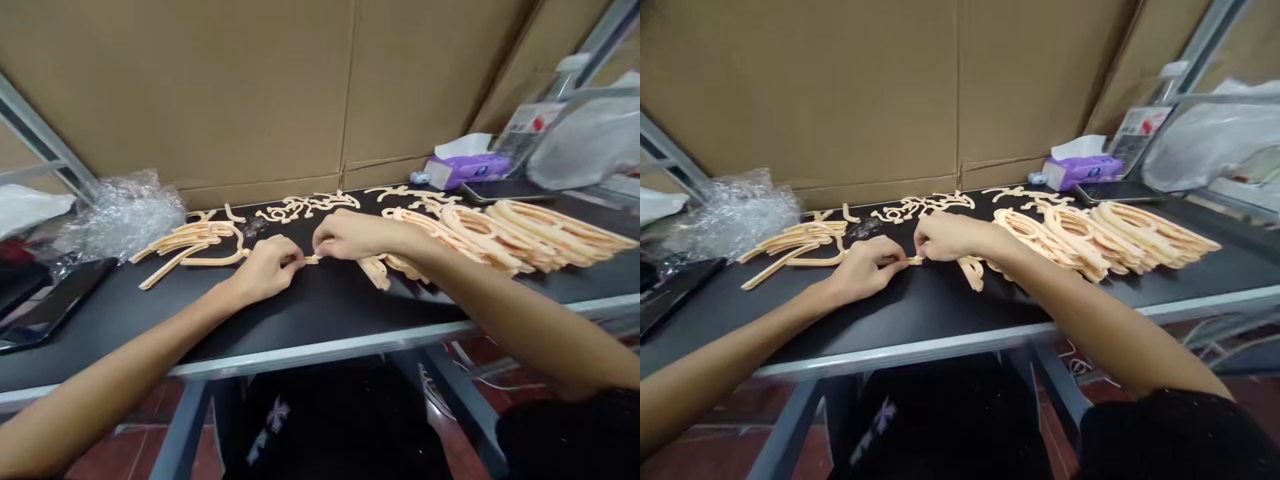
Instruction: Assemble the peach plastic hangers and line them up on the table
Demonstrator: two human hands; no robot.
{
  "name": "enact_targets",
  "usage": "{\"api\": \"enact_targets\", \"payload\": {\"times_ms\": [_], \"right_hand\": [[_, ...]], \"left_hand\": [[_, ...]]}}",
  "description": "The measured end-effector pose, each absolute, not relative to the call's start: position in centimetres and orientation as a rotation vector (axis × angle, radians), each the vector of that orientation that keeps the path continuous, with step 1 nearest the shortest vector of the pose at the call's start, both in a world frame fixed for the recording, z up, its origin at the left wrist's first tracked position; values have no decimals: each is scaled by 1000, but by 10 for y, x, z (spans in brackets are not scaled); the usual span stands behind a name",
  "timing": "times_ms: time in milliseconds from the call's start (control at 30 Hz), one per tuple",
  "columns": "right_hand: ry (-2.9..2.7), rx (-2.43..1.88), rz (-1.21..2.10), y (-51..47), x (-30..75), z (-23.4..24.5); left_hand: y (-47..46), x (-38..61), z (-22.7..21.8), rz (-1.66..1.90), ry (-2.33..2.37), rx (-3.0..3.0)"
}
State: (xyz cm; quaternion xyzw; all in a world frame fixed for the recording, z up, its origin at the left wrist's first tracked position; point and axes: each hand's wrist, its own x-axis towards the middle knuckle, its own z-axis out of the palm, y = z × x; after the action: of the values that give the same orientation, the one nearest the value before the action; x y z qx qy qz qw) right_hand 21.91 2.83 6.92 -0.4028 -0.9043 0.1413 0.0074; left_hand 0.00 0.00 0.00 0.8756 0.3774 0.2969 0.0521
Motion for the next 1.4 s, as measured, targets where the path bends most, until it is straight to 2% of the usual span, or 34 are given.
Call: {"api": "enact_targets", "payload": {"times_ms": [200,667,1400], "right_hand": [[-2850,-1281,435,29,216,70],[-2841,-1270,-7,13,215,62],[-2864,-1100,-178,12,217,55]], "left_hand": [[0,-1,2,929,1126,2706],[1,-2,2,951,1141,2703],[-1,-3,7,894,1253,2728]]}}
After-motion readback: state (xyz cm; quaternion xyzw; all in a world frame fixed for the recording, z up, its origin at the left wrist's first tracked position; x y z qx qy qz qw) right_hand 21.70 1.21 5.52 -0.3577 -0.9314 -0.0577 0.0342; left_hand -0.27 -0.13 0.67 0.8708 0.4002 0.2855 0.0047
